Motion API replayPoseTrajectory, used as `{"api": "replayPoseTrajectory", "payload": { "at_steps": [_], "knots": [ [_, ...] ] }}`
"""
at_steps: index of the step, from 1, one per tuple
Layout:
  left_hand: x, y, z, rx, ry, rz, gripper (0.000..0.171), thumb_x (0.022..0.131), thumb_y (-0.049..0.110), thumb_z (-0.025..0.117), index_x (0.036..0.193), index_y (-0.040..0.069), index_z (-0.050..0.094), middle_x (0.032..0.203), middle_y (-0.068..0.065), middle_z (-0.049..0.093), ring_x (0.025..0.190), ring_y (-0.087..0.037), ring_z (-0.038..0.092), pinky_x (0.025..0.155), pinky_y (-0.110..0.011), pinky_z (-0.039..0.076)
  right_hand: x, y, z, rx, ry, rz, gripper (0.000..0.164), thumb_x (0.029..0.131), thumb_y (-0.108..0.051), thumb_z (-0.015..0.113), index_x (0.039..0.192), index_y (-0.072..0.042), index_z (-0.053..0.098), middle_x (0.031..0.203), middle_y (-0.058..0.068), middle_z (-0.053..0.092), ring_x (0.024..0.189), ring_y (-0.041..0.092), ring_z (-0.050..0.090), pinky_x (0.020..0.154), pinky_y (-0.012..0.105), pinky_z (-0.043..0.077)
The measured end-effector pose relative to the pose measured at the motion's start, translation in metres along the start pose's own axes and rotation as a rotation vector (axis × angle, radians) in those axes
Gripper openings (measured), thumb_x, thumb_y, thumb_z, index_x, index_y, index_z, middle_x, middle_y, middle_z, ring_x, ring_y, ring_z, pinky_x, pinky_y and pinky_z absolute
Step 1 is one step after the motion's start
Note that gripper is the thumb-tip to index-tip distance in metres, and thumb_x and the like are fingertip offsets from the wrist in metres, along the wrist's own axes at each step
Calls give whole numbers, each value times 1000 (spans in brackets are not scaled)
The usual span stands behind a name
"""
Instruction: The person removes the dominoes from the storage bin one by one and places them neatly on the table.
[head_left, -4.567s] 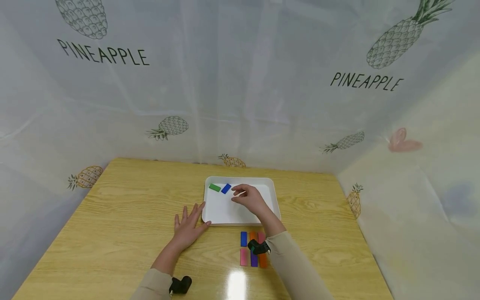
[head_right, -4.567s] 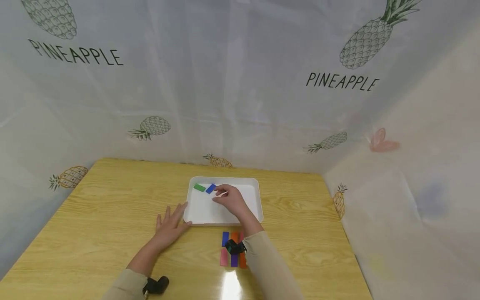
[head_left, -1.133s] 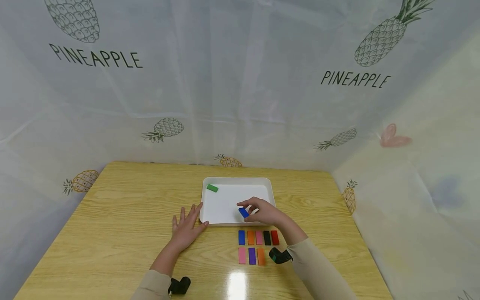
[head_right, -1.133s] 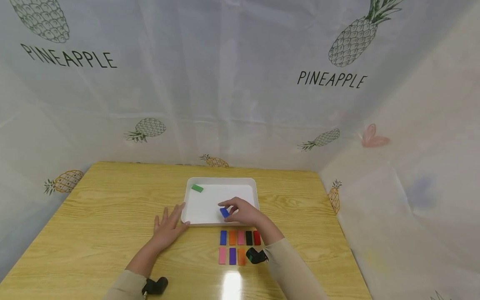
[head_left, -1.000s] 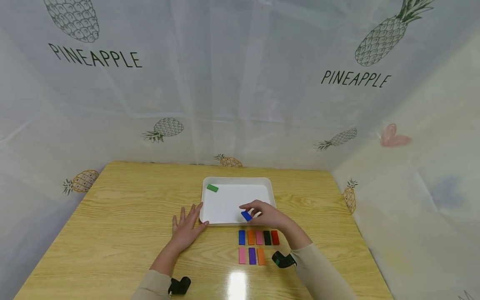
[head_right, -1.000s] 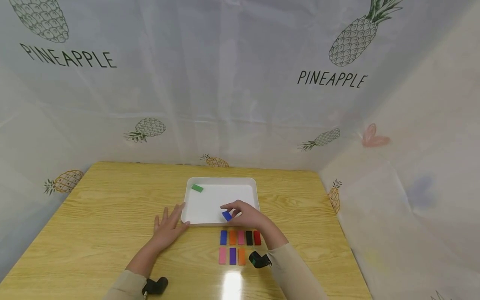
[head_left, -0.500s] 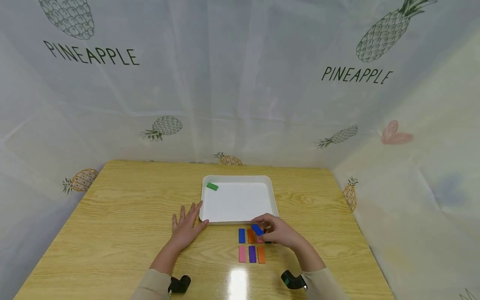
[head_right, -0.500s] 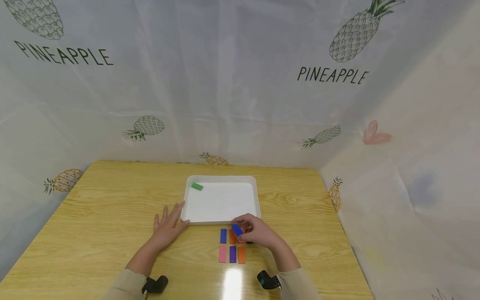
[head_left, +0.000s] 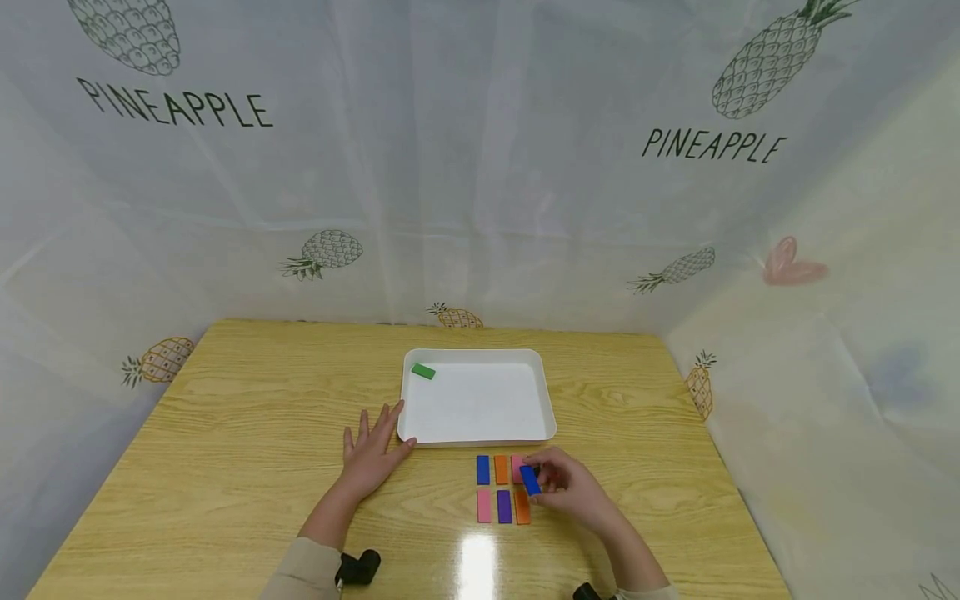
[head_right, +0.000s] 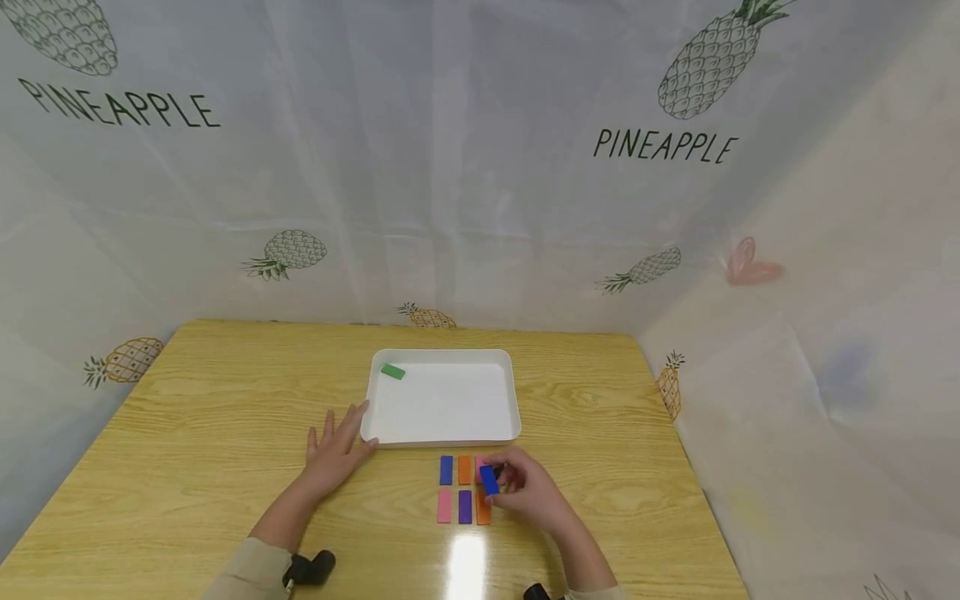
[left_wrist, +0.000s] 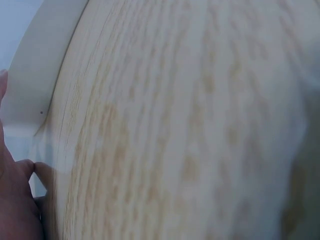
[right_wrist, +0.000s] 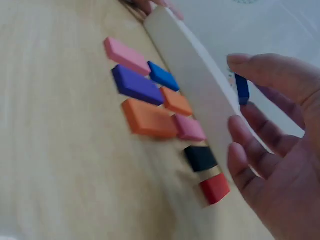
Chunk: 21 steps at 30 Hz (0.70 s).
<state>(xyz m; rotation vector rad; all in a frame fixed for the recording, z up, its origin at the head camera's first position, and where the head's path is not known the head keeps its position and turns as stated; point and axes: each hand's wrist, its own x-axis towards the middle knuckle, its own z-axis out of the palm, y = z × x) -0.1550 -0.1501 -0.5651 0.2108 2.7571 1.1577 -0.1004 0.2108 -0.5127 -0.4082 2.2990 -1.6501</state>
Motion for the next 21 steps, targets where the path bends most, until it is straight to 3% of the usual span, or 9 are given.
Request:
{"api": "replayPoseTrajectory", "payload": {
  "at_steps": [11, 18, 21],
  "knots": [
    [0, -1, 0, -5, 8, 8, 78, 96, 54, 53, 158, 26, 16, 161, -17, 11, 144, -42, -15, 105, -62, -19, -20, 16, 16, -123, 284, 71, 38, 69, -4, 87, 101, -12, 68, 97, 6, 57, 82, 22, 54, 69, 28, 48],
    [0, -1, 0, 0, 13, 3, 78, 95, 54, 55, 158, 26, 17, 161, -17, 12, 144, -42, -13, 106, -62, -18, -28, 23, 22, -154, 354, 129, 33, 69, -7, 88, 96, -15, 71, 102, -1, 61, 84, 17, 52, 70, 25, 46],
    [0, -1, -1, 5, 7, -5, 78, 96, 53, 54, 158, 27, 16, 161, -16, 11, 145, -40, -14, 106, -61, -19, -30, 25, 25, -205, 354, 122, 31, 68, -9, 89, 93, -18, 71, 107, -5, 63, 92, 17, 54, 76, 25, 47]
  ]
}}
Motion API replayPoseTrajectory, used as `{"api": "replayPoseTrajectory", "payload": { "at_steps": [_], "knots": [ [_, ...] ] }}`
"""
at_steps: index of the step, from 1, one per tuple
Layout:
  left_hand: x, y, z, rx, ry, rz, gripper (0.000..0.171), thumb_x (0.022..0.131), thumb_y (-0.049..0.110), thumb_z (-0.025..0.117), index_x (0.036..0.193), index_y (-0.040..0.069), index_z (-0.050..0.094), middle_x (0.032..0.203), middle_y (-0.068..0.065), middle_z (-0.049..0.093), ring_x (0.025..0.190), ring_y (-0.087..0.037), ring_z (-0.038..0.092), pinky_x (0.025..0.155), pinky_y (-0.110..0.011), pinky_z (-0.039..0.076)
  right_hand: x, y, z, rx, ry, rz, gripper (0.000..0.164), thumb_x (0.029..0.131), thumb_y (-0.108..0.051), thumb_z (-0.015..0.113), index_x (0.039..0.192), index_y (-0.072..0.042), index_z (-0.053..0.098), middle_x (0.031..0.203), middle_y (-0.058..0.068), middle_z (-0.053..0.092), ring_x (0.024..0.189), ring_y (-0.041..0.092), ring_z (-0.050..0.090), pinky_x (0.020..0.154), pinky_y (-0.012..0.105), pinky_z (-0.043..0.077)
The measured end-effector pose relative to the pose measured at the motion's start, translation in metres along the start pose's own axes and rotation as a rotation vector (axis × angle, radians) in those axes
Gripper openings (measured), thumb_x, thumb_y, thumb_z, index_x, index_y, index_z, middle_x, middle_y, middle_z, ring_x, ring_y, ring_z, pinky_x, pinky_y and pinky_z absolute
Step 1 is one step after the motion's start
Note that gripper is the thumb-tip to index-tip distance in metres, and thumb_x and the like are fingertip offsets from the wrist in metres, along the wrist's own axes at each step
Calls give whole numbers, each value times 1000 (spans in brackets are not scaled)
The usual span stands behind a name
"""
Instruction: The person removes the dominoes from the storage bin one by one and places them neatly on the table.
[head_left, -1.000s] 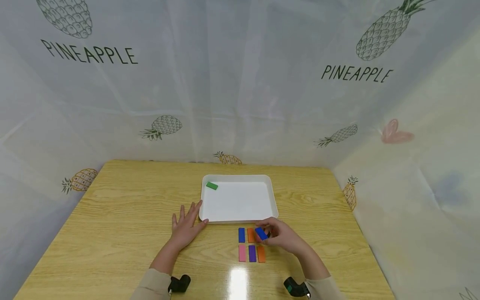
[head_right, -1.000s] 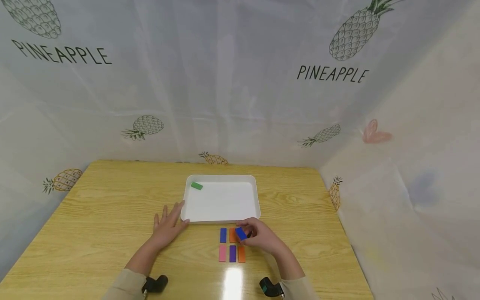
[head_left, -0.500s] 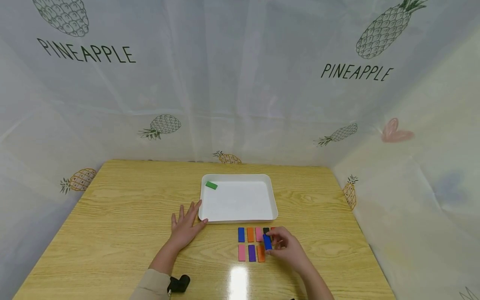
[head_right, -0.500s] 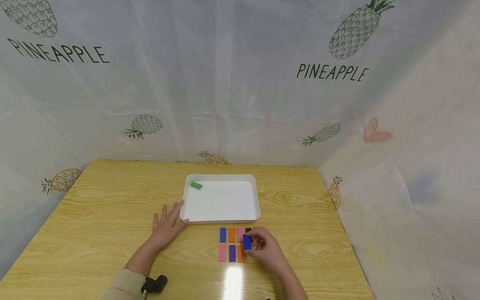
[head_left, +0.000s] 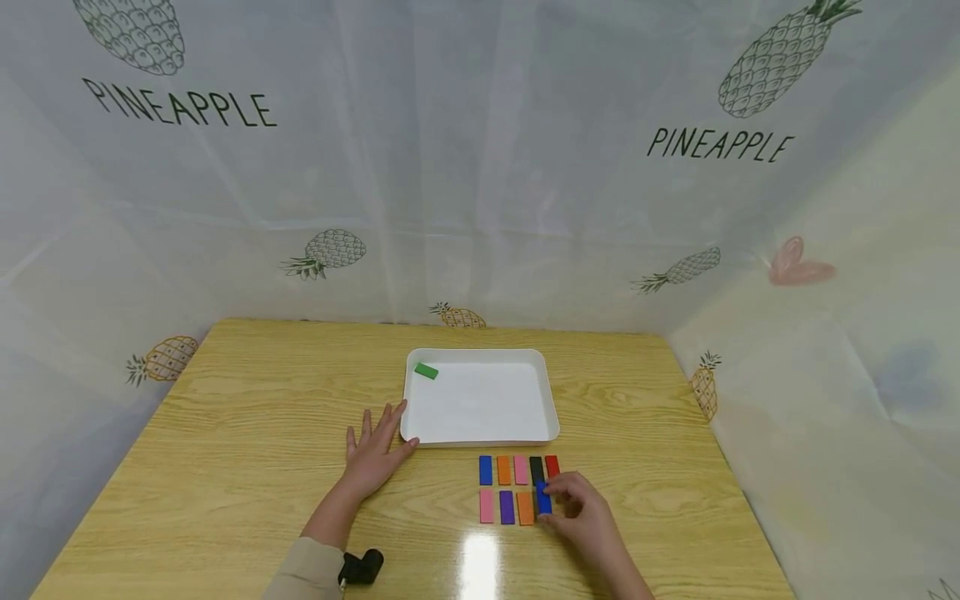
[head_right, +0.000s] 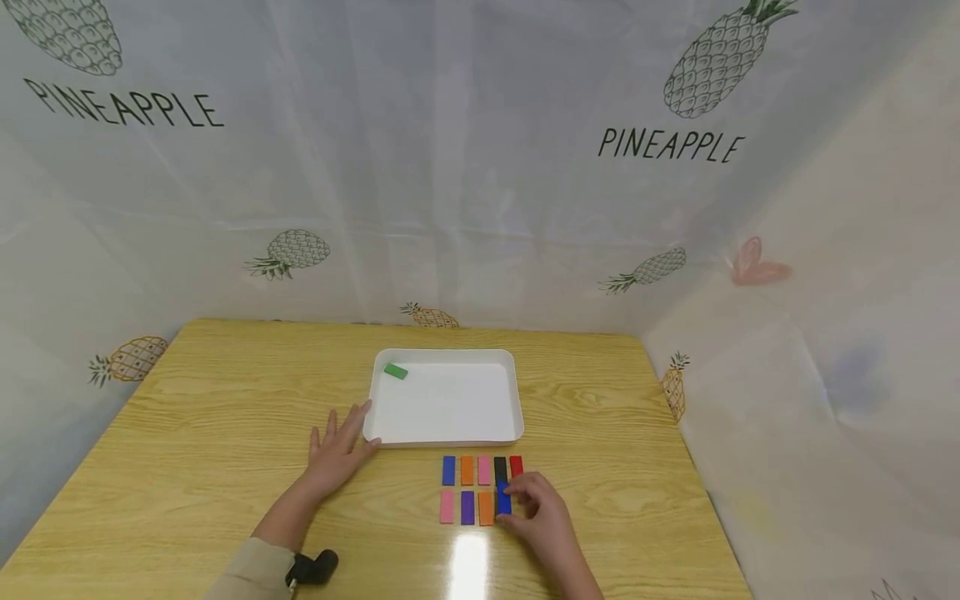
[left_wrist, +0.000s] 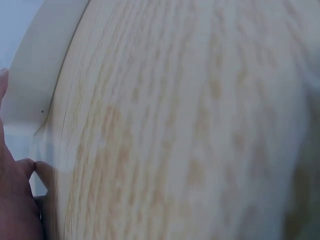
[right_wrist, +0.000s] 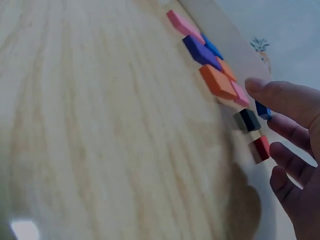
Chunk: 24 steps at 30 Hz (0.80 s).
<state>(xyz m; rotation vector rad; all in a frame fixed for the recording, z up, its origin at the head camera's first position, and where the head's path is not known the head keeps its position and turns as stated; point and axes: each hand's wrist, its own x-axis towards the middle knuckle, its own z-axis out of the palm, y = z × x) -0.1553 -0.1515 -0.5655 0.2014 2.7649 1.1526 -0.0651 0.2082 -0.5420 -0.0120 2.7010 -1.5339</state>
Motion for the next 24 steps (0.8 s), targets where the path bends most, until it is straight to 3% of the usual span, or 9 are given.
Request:
{"api": "replayPoseTrajectory", "payload": {
  "at_steps": [7, 24],
  "knots": [
    [-1, 1, -1, -7, 4, 2, 79, 95, 54, 55, 158, 26, 17, 160, -17, 13, 144, -42, -13, 106, -62, -18, -5, 7, 3, -85, 2, -45, 29, 67, -11, 89, 88, -19, 72, 108, -10, 62, 109, 21, 57, 95, 33, 46],
    [1, 1, -1, 11, 8, 9, 78, 96, 52, 54, 158, 25, 17, 160, -19, 13, 144, -43, -14, 105, -64, -18, -4, 19, 7, -142, 9, -164, 25, 67, -11, 90, 85, -21, 75, 106, -11, 63, 104, 21, 59, 94, 33, 47]
  ]
}}
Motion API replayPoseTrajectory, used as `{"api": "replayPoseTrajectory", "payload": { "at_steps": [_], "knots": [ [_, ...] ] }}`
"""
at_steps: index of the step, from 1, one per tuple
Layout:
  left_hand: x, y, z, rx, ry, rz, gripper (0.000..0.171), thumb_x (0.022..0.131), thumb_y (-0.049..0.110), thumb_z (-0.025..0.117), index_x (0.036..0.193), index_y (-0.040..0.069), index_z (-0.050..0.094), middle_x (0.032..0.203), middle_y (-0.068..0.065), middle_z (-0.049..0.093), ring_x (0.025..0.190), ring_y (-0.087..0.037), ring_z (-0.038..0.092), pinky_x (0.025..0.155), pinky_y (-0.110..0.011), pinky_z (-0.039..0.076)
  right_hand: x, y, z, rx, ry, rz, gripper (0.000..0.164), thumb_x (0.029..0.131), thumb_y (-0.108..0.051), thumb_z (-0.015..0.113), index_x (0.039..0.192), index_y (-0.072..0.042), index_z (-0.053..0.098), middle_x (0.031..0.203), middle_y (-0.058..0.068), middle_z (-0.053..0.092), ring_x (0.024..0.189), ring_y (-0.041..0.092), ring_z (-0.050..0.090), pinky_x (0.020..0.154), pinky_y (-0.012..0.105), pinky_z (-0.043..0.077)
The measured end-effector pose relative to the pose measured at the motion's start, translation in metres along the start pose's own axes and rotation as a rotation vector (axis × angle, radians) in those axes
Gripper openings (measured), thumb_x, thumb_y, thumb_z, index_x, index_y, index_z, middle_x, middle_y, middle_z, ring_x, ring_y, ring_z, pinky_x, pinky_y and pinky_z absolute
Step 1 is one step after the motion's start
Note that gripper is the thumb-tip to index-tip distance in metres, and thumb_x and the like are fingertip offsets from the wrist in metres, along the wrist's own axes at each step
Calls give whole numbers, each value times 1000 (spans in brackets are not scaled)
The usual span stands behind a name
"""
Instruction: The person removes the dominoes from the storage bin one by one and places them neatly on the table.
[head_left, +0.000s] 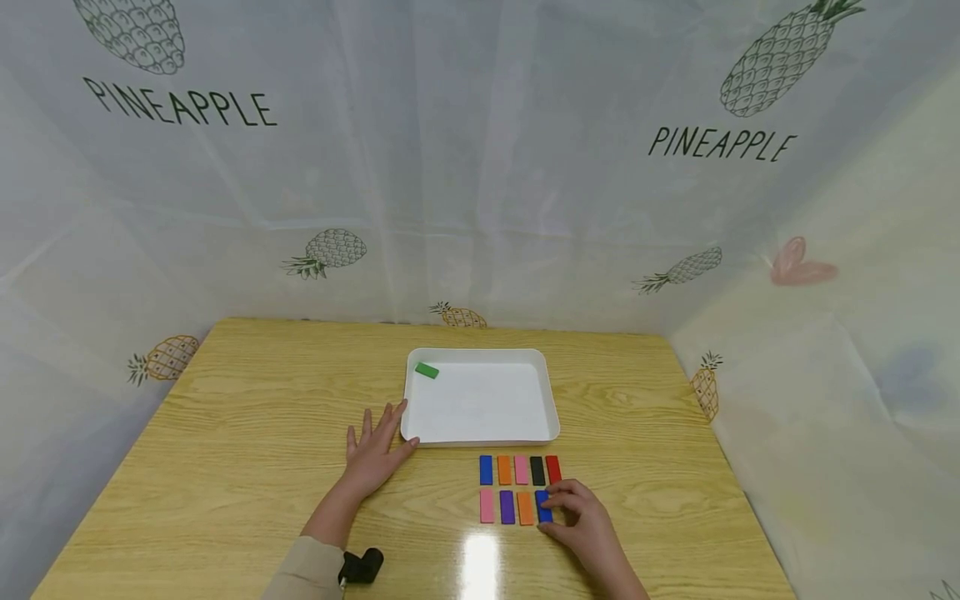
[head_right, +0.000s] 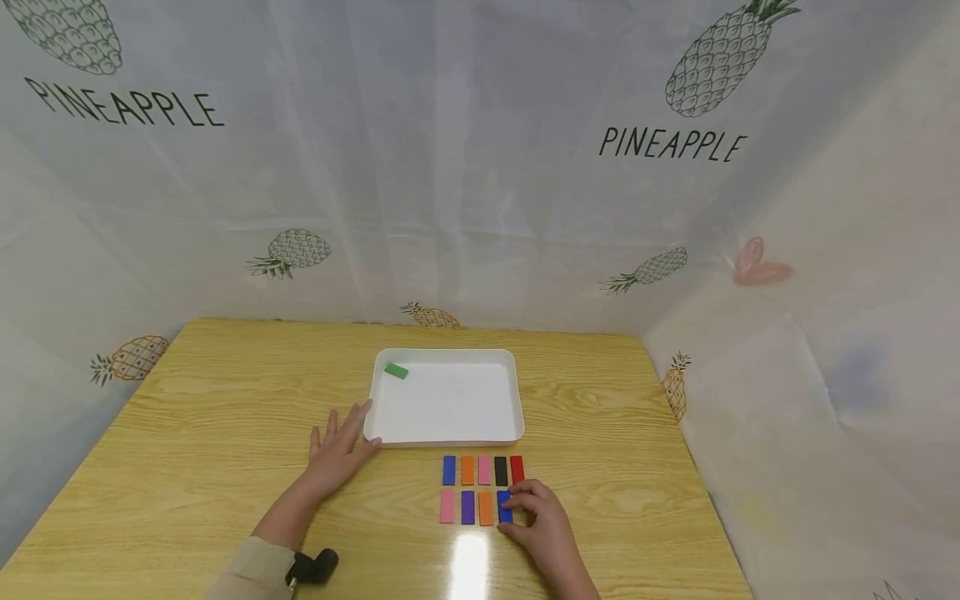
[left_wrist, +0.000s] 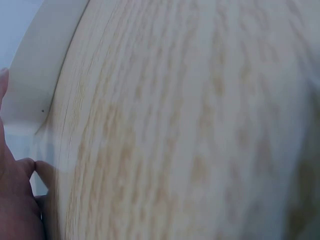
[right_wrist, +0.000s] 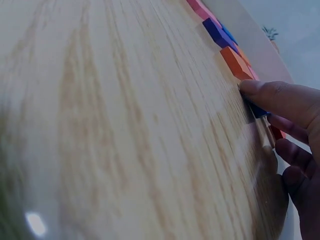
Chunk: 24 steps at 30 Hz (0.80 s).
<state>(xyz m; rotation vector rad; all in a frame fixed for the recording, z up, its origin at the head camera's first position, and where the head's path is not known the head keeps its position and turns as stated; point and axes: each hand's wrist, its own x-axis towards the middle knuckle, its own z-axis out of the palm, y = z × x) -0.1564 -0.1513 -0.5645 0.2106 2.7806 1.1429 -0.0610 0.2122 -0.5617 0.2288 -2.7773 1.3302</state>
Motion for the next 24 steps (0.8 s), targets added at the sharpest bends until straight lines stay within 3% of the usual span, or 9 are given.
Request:
{"api": "replayPoseTrajectory", "payload": {
  "at_steps": [6, 16, 22, 24],
  "knots": [
    [0, 1, 0, -4, -4, 1, 78, 96, 51, 54, 158, 25, 16, 160, -18, 12, 144, -42, -14, 105, -64, -19, 1, -2, -1, 16, -24, 29, 23, 68, -11, 89, 85, -19, 75, 107, -9, 62, 106, 24, 58, 95, 35, 46],
    [0, 2, 0, -11, 6, 3, 77, 95, 50, 56, 158, 25, 18, 160, -19, 14, 144, -43, -13, 105, -64, -18, 2, -4, -5, 50, -37, 36, 24, 68, -9, 89, 88, -16, 77, 109, -6, 62, 106, 21, 57, 92, 27, 46],
    [0, 2, 1, 0, 6, 3, 77, 96, 51, 55, 158, 25, 17, 160, -18, 14, 144, -43, -12, 106, -63, -18, 16, -23, -27, 123, 41, 68, 29, 70, -1, 86, 95, -10, 77, 112, 2, 62, 91, 22, 54, 68, 25, 44],
    [0, 1, 1, 1, 9, 2, 77, 96, 51, 55, 158, 25, 18, 160, -19, 15, 144, -43, -12, 106, -63, -18, 25, -31, -34, 127, 64, 57, 30, 71, -1, 85, 99, -9, 76, 112, 2, 62, 89, 24, 53, 66, 26, 42]
  ]
}}
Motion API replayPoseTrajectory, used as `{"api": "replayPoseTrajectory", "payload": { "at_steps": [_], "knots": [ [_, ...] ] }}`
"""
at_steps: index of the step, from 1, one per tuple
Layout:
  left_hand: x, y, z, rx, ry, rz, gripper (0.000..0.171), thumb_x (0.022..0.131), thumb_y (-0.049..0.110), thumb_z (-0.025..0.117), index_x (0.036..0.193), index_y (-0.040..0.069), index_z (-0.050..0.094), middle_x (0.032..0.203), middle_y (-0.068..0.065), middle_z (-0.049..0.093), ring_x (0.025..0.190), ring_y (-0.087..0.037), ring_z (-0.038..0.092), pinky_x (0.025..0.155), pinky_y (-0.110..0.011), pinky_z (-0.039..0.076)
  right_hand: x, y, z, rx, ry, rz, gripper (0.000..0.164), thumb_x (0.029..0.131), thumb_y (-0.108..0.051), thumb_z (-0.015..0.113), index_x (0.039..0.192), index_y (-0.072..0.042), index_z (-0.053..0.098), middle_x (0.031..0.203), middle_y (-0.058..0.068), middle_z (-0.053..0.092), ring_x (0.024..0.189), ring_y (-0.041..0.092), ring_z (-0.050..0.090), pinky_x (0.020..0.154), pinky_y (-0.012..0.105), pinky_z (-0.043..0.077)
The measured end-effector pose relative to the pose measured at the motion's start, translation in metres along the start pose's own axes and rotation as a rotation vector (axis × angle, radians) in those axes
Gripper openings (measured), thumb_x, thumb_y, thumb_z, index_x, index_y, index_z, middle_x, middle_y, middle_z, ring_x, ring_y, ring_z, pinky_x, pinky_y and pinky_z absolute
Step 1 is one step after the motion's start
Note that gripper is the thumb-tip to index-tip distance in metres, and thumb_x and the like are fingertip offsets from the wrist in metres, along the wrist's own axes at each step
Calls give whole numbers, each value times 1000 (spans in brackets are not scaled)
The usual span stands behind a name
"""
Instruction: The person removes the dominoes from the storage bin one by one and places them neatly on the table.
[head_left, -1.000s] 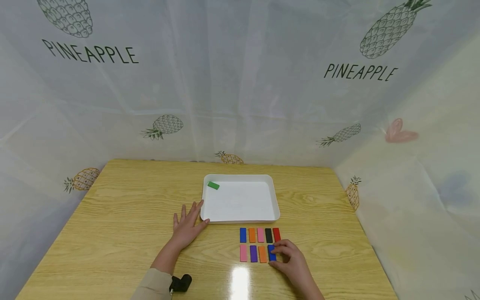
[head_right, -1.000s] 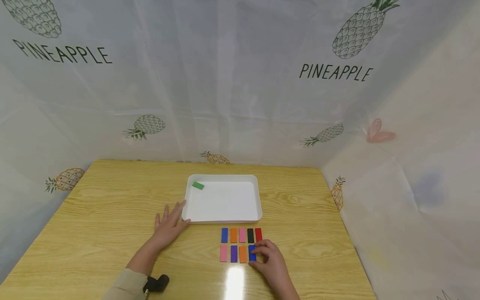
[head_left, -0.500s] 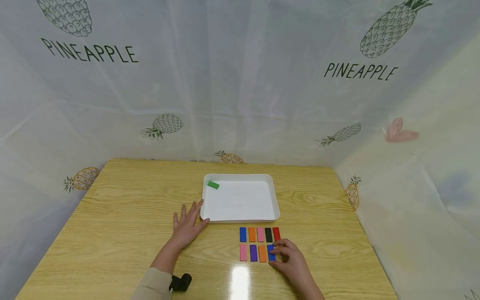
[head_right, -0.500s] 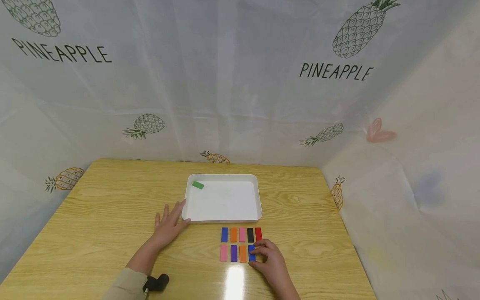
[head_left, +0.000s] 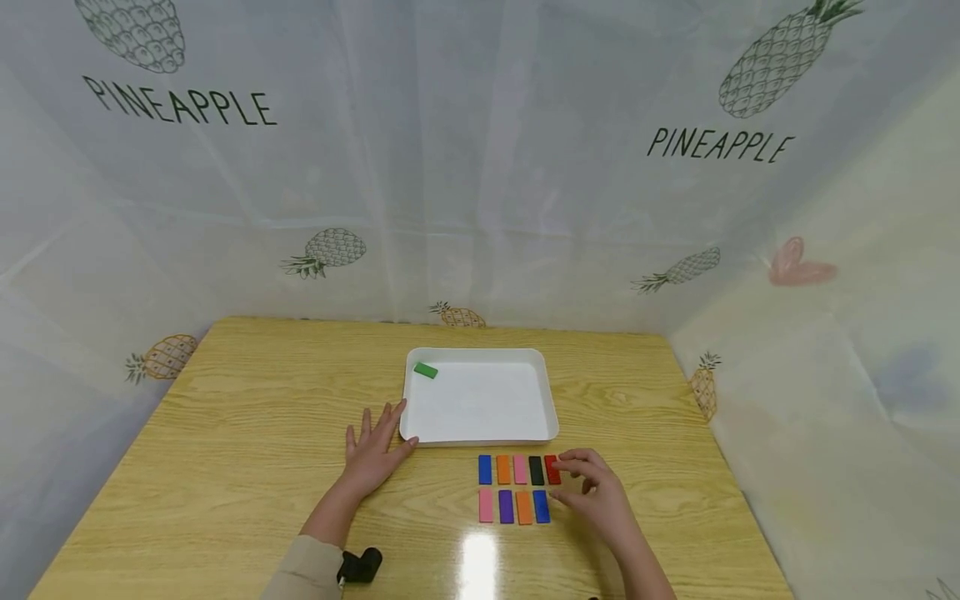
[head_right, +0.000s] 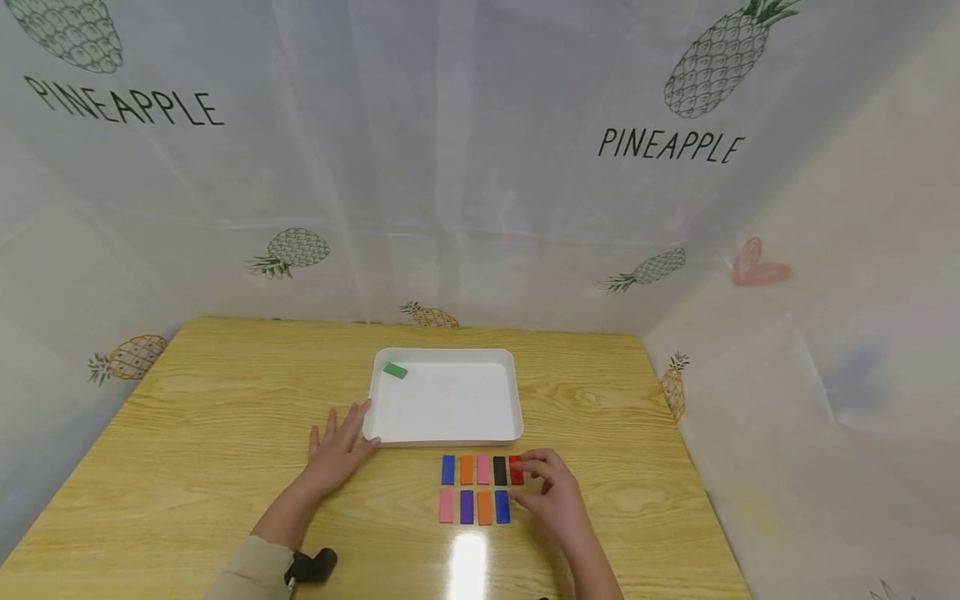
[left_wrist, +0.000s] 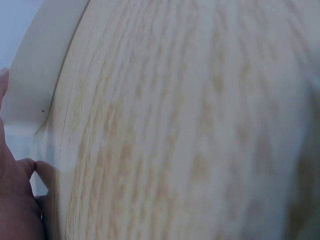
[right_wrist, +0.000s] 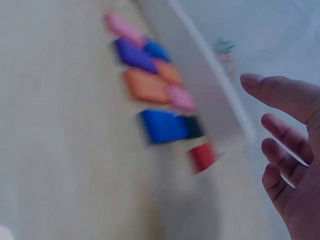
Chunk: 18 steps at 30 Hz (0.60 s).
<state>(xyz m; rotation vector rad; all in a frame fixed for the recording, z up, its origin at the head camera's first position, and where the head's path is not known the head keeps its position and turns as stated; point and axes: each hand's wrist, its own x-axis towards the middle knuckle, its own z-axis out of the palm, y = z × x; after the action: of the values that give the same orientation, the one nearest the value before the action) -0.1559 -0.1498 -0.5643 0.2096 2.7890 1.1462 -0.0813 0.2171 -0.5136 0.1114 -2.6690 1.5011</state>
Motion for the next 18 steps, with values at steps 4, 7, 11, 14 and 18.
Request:
{"api": "replayPoseTrajectory", "payload": {
  "at_steps": [4, 7, 11, 14, 18],
  "knots": [
    [0, -1, -2, -4, 1, 4, 78, 95, 52, 55, 158, 25, 18, 160, -19, 15, 144, -43, -13, 105, -63, -18, 17, -15, -4, 15, -2, -35, 29, 75, -5, 83, 102, -12, 75, 113, -1, 62, 91, 29, 53, 70, 29, 44],
    [-1, -1, -3, -1, 2, 7, 78, 95, 55, 54, 158, 24, 18, 159, -20, 15, 144, -43, -13, 105, -64, -18, 29, -26, 1, 26, -11, -76, 27, 77, -7, 83, 102, -15, 74, 113, -2, 62, 91, 30, 54, 72, 31, 46],
    [-2, -1, -3, 3, 14, 9, 78, 95, 54, 54, 157, 24, 20, 159, -21, 17, 144, -45, -11, 105, -64, -16, 42, -43, 11, 39, -36, -105, 27, 78, -3, 81, 102, -13, 74, 111, 1, 63, 90, 29, 54, 73, 35, 48],
    [-4, 0, -3, 1, 27, 14, 76, 95, 52, 56, 157, 24, 21, 158, -21, 18, 144, -46, -9, 105, -64, -16, 48, -64, 17, 54, -58, -131, 24, 80, 0, 78, 102, -8, 73, 108, 7, 65, 88, 28, 54, 73, 37, 49],
    [-5, 1, -2, -9, 28, 22, 76, 96, 51, 56, 157, 23, 21, 158, -22, 18, 144, -46, -9, 105, -65, -16, 60, -81, 27, 83, -72, -150, 24, 80, 2, 78, 102, -5, 72, 104, 10, 65, 87, 30, 55, 72, 35, 49]
  ]
}}
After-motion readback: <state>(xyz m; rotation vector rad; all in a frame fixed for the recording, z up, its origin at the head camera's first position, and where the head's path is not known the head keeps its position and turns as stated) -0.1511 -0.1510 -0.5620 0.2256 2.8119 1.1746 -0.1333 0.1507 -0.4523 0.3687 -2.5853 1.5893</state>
